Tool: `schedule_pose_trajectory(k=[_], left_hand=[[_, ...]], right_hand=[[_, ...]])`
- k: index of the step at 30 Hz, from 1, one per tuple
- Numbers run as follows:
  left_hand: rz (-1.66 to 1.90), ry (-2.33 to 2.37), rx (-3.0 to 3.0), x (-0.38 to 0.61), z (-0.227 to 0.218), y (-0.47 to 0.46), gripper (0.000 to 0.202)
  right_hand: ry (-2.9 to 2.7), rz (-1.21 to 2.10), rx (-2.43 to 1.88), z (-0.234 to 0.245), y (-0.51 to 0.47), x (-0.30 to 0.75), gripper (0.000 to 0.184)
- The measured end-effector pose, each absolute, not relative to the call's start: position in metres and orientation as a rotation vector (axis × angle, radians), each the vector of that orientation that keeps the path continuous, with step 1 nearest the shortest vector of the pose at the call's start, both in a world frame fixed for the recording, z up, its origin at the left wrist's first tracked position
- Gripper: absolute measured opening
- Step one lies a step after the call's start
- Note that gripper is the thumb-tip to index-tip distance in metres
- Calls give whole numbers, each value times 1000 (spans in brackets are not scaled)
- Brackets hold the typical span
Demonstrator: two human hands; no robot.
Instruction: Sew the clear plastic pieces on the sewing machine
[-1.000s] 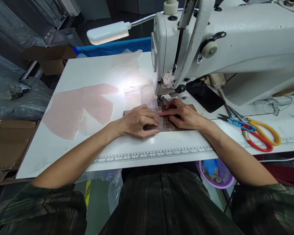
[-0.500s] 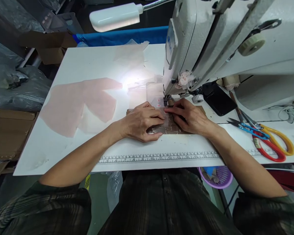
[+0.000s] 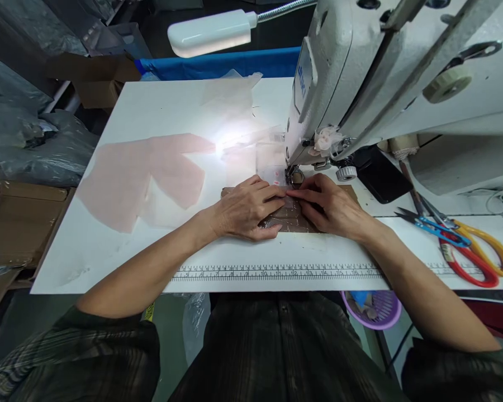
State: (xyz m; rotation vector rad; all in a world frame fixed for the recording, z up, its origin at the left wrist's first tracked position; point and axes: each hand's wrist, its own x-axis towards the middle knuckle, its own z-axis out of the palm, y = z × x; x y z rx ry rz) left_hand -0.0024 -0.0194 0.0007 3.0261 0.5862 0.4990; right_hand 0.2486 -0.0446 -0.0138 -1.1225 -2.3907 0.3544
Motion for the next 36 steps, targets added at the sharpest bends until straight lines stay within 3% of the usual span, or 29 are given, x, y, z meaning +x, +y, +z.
schedule_pose_trajectory(k=[28, 36], left_hand=[[347, 734, 3003, -2, 3, 1, 52], [300, 786, 3038, -2, 0, 4, 58]], right_hand=[[-2416, 291, -1173, -9, -46, 247, 42], [-2331, 670, -1261, 15, -42, 262, 43]])
